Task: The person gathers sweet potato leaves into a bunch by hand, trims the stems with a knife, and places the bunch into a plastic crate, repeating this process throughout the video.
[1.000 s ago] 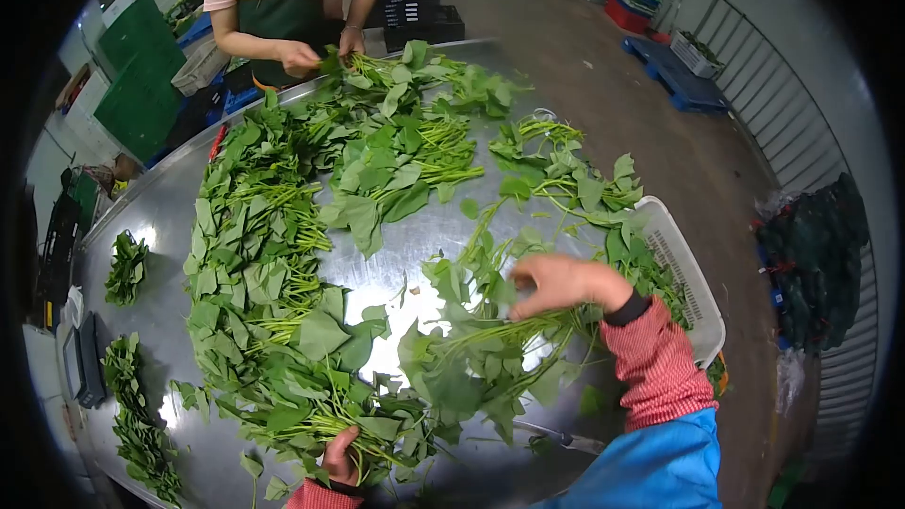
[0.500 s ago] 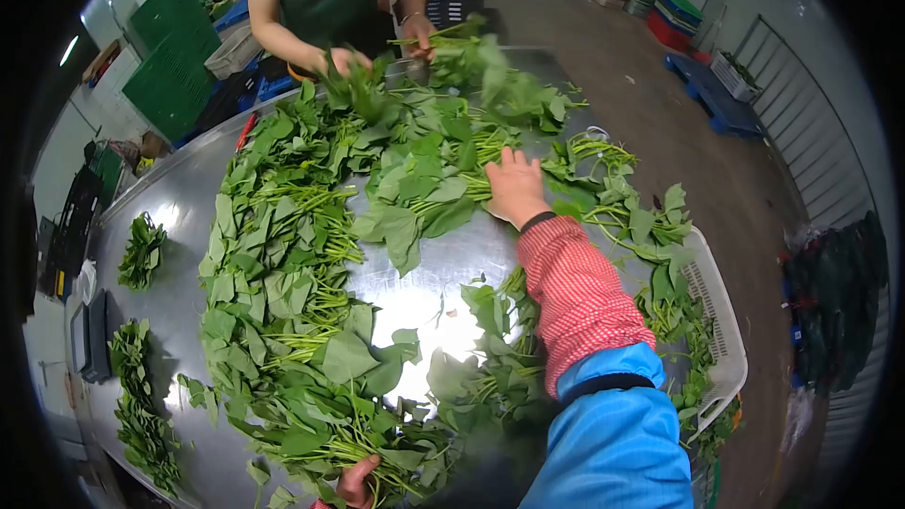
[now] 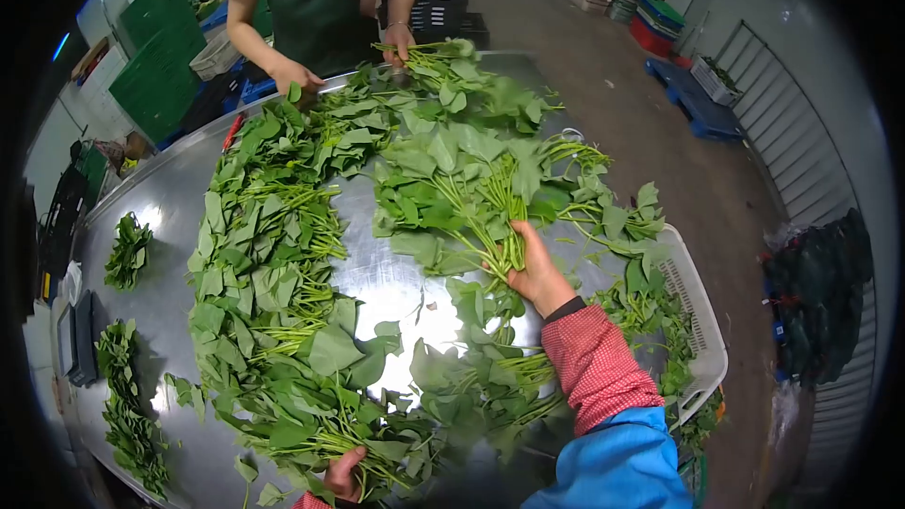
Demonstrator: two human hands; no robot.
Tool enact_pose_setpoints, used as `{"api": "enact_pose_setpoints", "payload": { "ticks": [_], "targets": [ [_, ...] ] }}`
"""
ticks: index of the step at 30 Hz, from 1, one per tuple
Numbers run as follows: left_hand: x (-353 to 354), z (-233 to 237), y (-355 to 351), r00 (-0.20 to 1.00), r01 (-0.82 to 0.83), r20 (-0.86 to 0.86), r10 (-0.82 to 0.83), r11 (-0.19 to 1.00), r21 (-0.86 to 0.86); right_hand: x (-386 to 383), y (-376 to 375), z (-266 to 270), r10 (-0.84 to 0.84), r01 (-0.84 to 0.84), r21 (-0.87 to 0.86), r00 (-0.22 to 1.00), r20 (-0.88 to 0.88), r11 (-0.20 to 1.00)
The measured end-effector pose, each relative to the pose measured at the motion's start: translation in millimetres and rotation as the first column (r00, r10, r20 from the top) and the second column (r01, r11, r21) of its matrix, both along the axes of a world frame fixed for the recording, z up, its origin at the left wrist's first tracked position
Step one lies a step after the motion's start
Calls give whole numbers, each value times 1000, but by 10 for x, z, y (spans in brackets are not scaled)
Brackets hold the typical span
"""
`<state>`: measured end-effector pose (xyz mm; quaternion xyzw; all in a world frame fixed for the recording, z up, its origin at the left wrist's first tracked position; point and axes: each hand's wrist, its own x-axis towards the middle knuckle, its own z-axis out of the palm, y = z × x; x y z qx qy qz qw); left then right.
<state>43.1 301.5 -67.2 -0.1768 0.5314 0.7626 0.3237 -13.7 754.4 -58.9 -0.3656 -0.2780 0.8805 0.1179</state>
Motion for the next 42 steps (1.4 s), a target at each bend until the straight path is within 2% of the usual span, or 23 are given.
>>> {"api": "enact_pose_setpoints", "payload": {
  "ticks": [4,7,10,14,20,23,25,28,29,31,33,36,38,39,42],
  "targets": [
    [-10,226,88,1000,-27,-4,27,999,-19,78,-28,-38,38,-36,46,999,-29,998],
    [-30,298,154,998,-56,27,55,998,33,83,-37,-21,65,-64,18,997,-42,998],
    [24,-31,18,995,-71,-63,71,997,10,90,-7,-69,104,-107,-35,991,-86,994],
    [51,-257,-128,998,-4,69,2,999,36,107,-37,37,160,-169,-42,974,-162,985],
    [5,-205,-109,994,20,104,-27,997,71,97,-183,196,229,-230,137,973,21,964],
    [19,-106,-52,999,11,31,-11,1000,28,152,-78,70,255,-258,-24,963,-93,966],
    [-41,206,67,1000,27,-9,-26,1000,8,176,-115,118,270,-287,-57,941,-203,956],
    [-46,202,67,999,32,-29,-32,999,21,211,-233,251,241,-267,-66,934,-263,961],
    [-47,198,68,999,33,22,-34,999,34,225,-262,280,225,-249,-64,938,-265,966],
    [-54,175,76,992,32,122,-39,998,58,232,-212,159,276,-287,-48,947,-166,957],
    [-26,-137,-92,986,95,133,-99,995,30,263,-240,169,322,-322,15,942,-91,947],
    [-12,-157,-121,988,98,118,-97,995,-8,341,-305,245,295,-293,119,956,2,949],
    [-24,-154,-117,988,108,113,-108,994,3,412,-229,142,355,-340,134,928,-114,931],
    [-34,-93,-80,987,85,134,-93,994,65,423,-247,198,383,-362,145,908,-169,921],
    [-6,-326,-144,994,42,100,-48,997,64,568,-337,397,325,-301,168,935,-143,939]
  ]
}}
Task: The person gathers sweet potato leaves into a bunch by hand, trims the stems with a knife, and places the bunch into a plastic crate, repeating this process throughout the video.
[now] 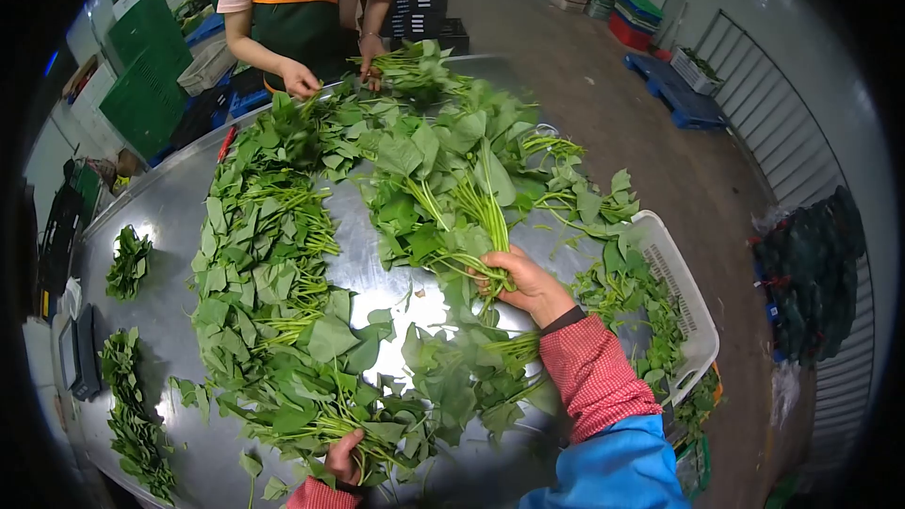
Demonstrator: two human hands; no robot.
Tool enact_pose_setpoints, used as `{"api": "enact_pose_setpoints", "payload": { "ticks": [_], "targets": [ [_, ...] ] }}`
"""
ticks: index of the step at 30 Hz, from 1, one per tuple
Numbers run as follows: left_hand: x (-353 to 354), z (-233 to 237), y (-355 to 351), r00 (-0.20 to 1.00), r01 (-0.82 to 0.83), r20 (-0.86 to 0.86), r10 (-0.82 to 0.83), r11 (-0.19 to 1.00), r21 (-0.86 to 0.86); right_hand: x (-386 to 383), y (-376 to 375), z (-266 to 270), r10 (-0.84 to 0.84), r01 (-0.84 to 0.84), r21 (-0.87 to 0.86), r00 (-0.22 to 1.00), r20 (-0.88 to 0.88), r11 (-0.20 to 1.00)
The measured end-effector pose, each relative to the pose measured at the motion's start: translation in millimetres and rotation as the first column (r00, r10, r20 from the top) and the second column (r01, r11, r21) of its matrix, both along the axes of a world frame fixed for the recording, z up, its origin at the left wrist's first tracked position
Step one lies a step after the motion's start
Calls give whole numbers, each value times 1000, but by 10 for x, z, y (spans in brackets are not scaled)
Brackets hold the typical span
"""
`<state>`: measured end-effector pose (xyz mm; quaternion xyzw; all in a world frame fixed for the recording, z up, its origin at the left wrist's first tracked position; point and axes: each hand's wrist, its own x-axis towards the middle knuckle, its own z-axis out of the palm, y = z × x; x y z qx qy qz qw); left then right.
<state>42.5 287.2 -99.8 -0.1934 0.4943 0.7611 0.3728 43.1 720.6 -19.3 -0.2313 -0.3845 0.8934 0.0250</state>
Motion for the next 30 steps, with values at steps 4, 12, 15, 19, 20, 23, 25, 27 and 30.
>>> {"api": "enact_pose_setpoints", "payload": {
  "ticks": [4,12,15,19,20,23,25,27,30],
  "targets": [
    [-39,69,29,999,13,44,-15,999,32,117,-64,131,-69,74,-82,996,64,994],
    [-63,-80,-30,998,49,42,-53,994,100,242,-205,186,64,-103,207,981,185,973],
    [-106,119,55,996,80,38,-84,993,91,426,-127,602,64,-121,430,988,144,895],
    [-89,78,-15,991,129,-56,-124,987,94,950,5,1161,196,-364,903,926,324,229],
    [-92,58,-21,987,139,-93,-130,986,97,1059,-39,1161,133,-447,894,885,447,-27],
    [-109,71,-12,988,142,-77,-136,987,79,1336,-333,968,-142,-669,572,699,700,-475],
    [-116,96,5,984,160,-89,-154,985,67,1416,-466,595,-190,-565,577,791,581,-589],
    [-140,72,-8,983,178,-74,-171,978,106,1333,-527,404,-183,-461,642,873,452,-613],
    [-123,218,-64,986,167,-49,-162,977,132,1236,-502,11,-129,-289,796,957,261,-532]
  ]
}}
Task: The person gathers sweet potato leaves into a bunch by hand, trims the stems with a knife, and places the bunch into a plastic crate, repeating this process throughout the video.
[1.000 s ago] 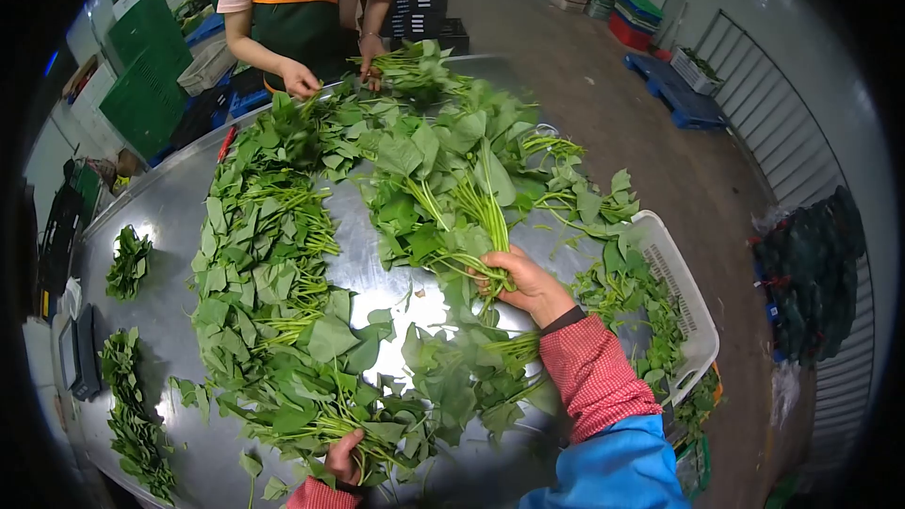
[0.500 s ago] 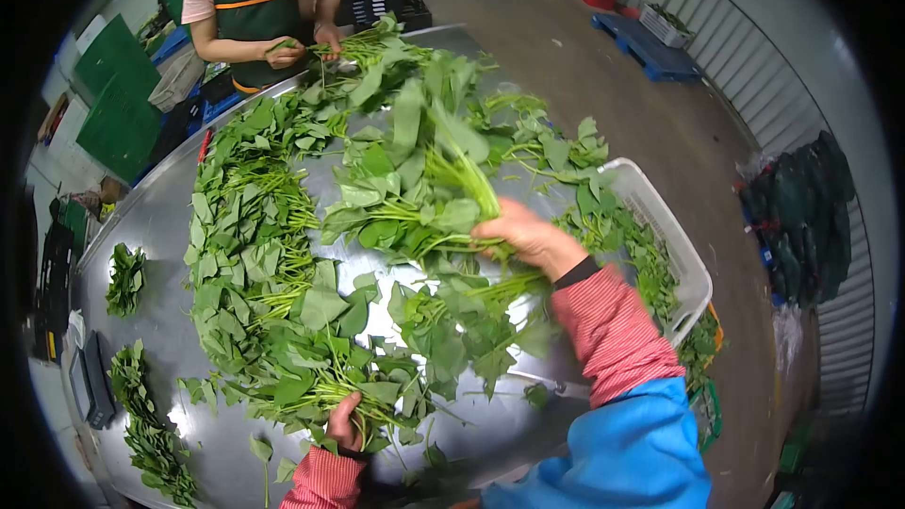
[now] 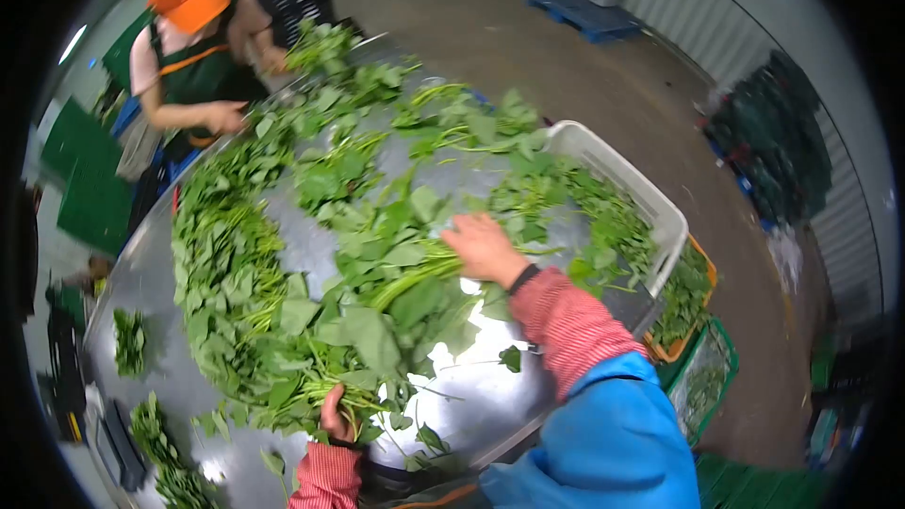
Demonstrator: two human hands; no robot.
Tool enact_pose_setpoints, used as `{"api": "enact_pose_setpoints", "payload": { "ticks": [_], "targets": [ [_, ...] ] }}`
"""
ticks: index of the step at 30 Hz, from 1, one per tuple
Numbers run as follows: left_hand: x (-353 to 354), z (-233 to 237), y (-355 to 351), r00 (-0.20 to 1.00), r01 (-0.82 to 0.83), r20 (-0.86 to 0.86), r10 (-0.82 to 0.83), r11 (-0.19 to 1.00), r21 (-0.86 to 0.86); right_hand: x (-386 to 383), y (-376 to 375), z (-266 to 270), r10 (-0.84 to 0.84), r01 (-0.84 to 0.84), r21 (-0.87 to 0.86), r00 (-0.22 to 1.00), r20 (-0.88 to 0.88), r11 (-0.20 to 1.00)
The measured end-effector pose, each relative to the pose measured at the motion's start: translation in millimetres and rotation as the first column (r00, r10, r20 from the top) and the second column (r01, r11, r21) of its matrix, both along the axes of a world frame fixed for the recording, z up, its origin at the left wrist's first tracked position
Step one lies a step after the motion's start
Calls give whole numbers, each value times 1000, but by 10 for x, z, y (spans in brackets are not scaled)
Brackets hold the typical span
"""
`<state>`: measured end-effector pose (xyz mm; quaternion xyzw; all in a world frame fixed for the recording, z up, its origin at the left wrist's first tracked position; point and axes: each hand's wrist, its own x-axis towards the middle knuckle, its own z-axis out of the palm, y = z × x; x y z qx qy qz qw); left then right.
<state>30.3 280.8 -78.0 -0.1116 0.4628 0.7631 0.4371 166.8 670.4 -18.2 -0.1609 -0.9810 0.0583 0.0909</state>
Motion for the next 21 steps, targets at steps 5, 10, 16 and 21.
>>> {"api": "enact_pose_setpoints", "payload": {
  "ticks": [5,10,16,21],
  "targets": [
    [20,78,116,979,197,-66,-192,978,74,-7,-156,-227,12,16,56,888,-460,998],
    [-277,-290,-91,944,328,51,-325,939,-106,863,-349,775,-210,311,141,851,-481,940],
    [-225,-322,-35,964,248,-101,-246,969,16,2724,-183,1556,-765,853,-153,351,-541,499],
    [-36,-51,118,962,222,-164,-220,975,-8,4114,383,1193,-958,982,136,162,-238,132]
  ]
}}
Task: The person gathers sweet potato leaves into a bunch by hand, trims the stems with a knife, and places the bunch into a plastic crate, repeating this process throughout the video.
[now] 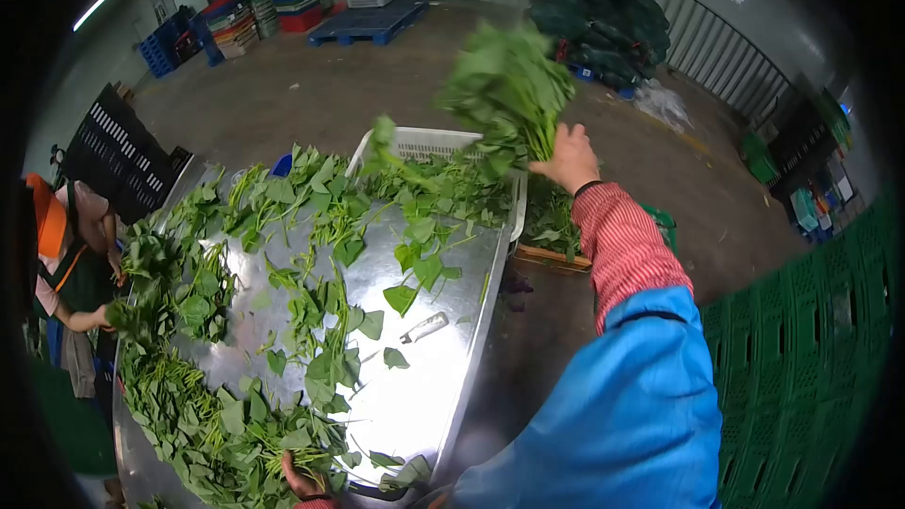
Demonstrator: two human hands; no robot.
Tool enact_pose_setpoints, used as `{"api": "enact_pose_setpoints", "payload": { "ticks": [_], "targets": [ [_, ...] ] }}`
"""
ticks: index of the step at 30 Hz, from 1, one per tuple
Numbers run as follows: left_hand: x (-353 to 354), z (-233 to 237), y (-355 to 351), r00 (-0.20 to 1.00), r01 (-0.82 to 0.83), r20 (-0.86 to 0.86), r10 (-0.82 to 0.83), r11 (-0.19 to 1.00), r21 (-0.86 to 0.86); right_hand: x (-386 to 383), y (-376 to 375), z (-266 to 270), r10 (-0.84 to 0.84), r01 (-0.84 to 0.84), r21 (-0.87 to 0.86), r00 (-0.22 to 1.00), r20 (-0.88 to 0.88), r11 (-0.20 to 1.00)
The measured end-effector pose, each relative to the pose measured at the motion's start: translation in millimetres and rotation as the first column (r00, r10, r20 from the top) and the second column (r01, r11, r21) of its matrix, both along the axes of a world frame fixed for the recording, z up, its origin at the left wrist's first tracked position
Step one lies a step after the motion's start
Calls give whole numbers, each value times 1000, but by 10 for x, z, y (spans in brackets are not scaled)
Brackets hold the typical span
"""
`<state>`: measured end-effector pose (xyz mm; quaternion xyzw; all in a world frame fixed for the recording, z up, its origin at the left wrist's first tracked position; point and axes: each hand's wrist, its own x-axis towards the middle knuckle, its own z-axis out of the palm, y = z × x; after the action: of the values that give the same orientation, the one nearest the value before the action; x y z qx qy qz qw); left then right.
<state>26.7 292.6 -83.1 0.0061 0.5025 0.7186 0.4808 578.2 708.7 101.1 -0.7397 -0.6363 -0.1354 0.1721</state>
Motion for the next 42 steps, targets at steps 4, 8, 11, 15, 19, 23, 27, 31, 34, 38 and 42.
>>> {"api": "enact_pose_setpoints", "payload": {
  "ticks": [4,8,11,15,19,23,27,31,34,38,42],
  "targets": [
    [-1,-5,-40,999,26,28,-29,996,80,-289,122,-412,112,-106,-92,992,65,990],
    [38,12,-12,986,-147,80,145,989,14,-1779,130,-682,569,-568,42,821,-43,822],
    [17,-169,-60,966,-242,95,241,970,-1,-3001,0,-647,780,-791,-7,605,-160,612],
    [72,-75,-21,958,-264,114,261,965,6,-4403,71,-762,933,-939,-22,342,-115,342],
    [85,5,-40,976,-177,127,177,984,-16,-5662,255,-928,968,-969,-13,244,66,245],
    [134,-249,-133,955,-281,75,288,955,-97,-6611,298,-1088,923,-962,-100,210,324,254],
    [133,-251,-188,966,-257,-25,256,955,-151,-7100,281,-1467,938,-934,-191,256,236,303],
    [208,-356,-346,963,-162,-254,93,950,-267,-6997,202,-1609,961,-970,-128,175,213,205],
    [122,-118,-161,971,-205,95,221,966,-154,-6465,82,-1486,970,-994,-79,61,237,82],
    [90,87,-6,935,-248,248,255,967,-59,-5242,-172,-626,967,-990,70,138,213,125],
    [76,-34,-66,976,-209,43,214,972,-110,-3741,-153,61,812,-875,138,482,330,463]
  ]
}}
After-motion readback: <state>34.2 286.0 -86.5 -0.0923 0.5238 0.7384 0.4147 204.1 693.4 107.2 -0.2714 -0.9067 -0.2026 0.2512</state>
